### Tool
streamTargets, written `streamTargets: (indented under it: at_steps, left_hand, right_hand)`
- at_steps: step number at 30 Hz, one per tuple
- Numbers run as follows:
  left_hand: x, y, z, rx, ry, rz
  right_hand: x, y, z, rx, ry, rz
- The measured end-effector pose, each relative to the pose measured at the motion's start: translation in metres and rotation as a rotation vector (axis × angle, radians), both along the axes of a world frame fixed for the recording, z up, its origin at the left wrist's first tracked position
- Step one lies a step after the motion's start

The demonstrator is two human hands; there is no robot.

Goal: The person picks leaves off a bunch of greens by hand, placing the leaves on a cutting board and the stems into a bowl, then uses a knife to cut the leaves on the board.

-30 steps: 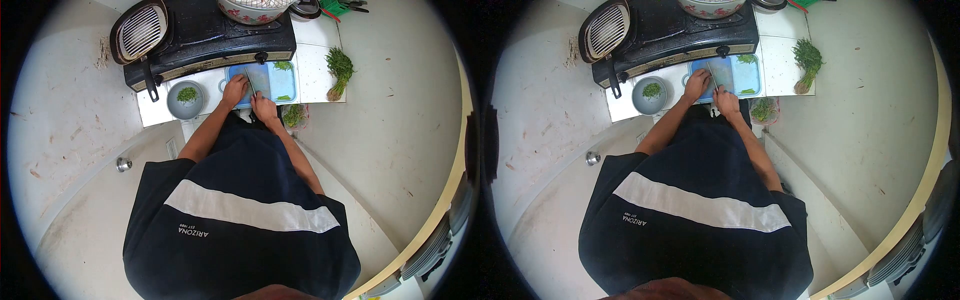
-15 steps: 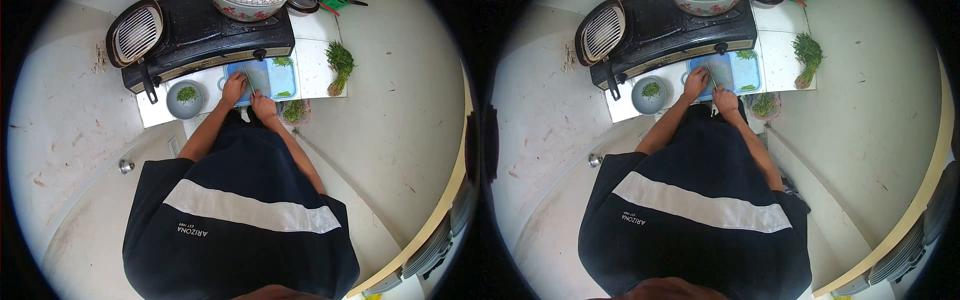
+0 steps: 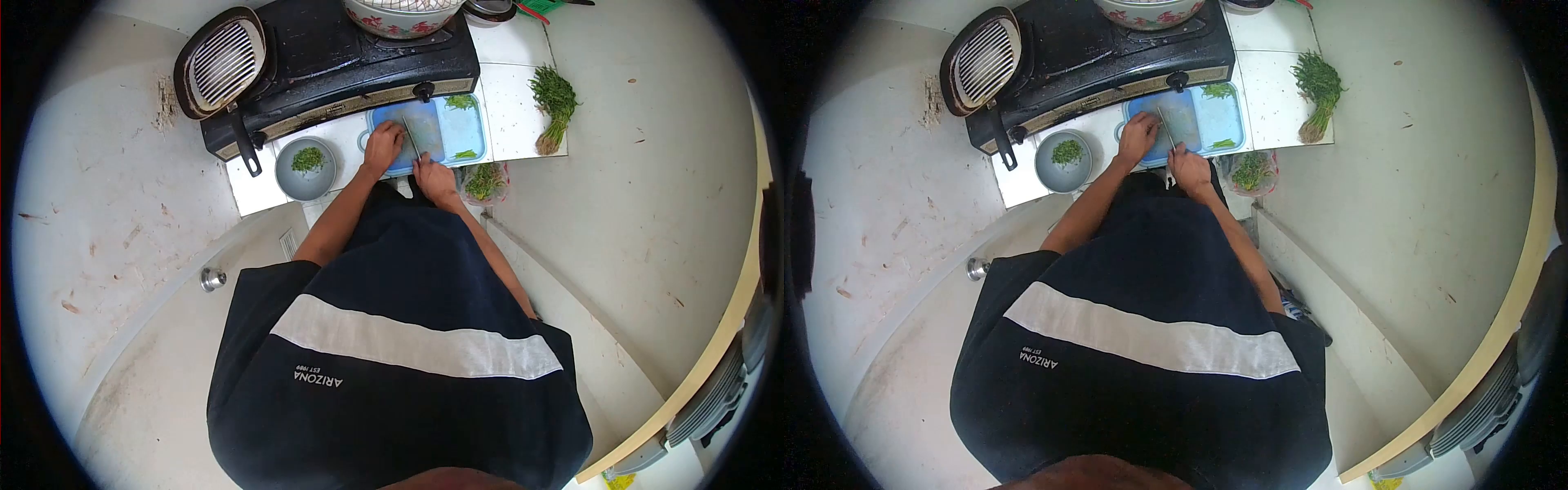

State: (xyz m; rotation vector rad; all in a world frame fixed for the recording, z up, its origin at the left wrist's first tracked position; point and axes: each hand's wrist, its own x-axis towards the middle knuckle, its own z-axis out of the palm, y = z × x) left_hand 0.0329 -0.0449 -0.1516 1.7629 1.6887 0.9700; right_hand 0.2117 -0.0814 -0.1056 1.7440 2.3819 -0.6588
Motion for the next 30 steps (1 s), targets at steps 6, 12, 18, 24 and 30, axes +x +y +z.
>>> streamTargets:
  at_steps: [6,12,18,24,30]
  left_hand:
    - [-0.004,0.001,0.005,-0.075,-0.01,-0.052]
    - [-0.006,0.003,0.008,-0.044,-0.009,-0.09]
    - [-0.006,0.006,0.009,-0.044,0.031,-0.107]
    - [-0.005,0.006,0.013,-0.058,-0.003,-0.097]
    - [-0.003,0.004,0.017,-0.049,0.007,-0.077]
  right_hand:
    - [0.004,0.009,-0.004,0.007,0.104,-0.044]
    - [0.001,0.007,-0.002,-0.017,0.06,-0.021]
    - [-0.002,0.009,-0.008,0.013,0.063,0.002]
    - [-0.004,0.01,-0.016,0.074,0.065,0.05]
    - [-0.001,0.006,-0.014,0.059,0.053,0.056]
